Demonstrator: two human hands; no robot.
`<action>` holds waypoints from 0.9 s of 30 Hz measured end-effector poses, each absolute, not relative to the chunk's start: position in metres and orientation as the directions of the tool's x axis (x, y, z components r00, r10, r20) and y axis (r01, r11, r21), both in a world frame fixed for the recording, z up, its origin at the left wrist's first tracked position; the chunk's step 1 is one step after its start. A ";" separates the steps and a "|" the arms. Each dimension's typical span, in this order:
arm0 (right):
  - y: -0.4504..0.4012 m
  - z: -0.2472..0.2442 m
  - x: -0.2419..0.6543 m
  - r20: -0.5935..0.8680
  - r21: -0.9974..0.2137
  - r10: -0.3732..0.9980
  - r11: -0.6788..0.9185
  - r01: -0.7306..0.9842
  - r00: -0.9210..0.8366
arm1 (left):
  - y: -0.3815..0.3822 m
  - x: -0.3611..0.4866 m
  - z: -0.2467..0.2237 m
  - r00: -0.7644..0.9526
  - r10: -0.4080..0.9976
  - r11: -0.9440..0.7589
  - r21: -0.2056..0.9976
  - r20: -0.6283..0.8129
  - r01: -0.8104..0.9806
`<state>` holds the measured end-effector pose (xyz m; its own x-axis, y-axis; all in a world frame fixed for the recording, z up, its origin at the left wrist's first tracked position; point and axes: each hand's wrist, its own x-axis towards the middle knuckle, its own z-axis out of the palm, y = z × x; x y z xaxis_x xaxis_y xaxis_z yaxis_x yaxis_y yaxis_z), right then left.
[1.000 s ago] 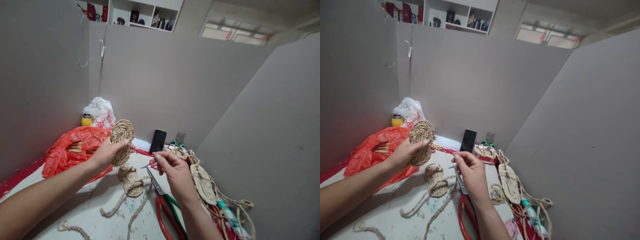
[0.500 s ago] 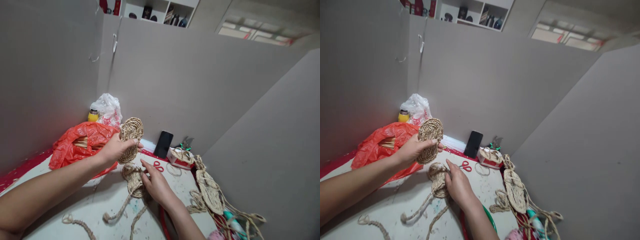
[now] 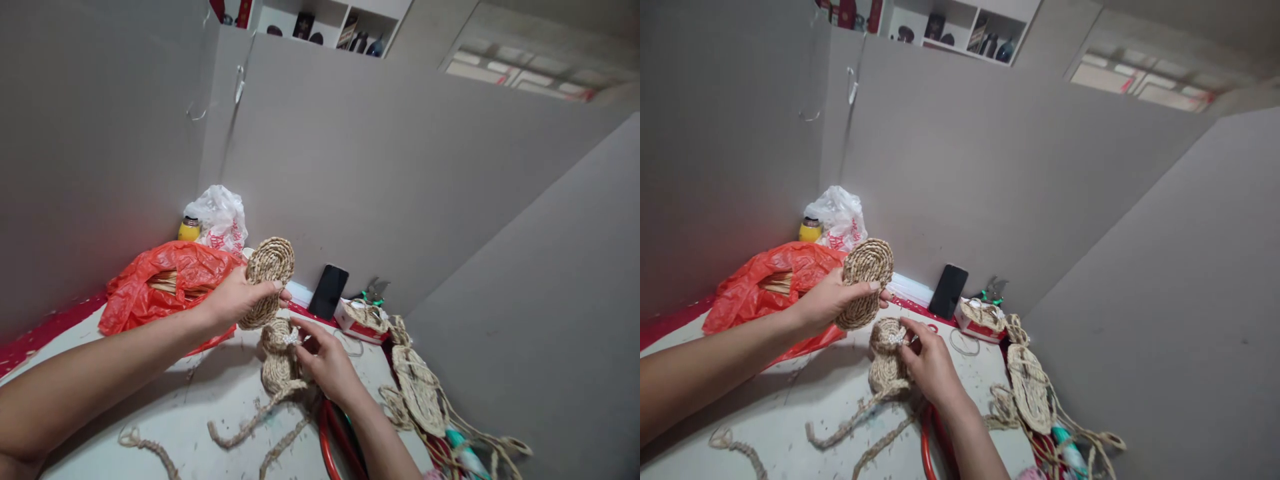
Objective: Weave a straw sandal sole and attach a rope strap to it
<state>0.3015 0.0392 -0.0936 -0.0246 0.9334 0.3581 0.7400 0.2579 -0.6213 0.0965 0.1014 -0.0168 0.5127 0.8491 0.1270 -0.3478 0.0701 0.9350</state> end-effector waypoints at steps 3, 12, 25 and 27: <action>0.036 -0.081 0.302 0.409 -0.590 0.912 0.296 0.751 -0.038 | 0.102 0.094 -0.014 0.501 0.855 0.058 0.936 0.133 -0.347; 0.026 -0.069 0.300 0.660 -0.531 0.749 0.407 0.743 0.061 | 0.102 0.093 -0.008 0.472 0.873 0.066 0.932 0.120 -0.358; 0.023 -0.073 0.295 0.891 -0.301 0.451 0.520 0.799 0.042 | 0.101 0.092 -0.007 0.507 0.859 0.126 0.928 0.074 -0.350; 0.022 -0.074 0.296 0.899 -0.282 0.437 0.518 0.808 0.034 | 0.101 0.092 -0.008 0.511 0.854 0.088 0.944 0.093 -0.318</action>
<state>0.2958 0.0224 -0.0736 0.0338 0.4367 0.8989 0.8075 0.5181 -0.2821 0.0924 0.1006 -0.0081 0.5112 0.8544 0.0931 -0.3183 0.0876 0.9439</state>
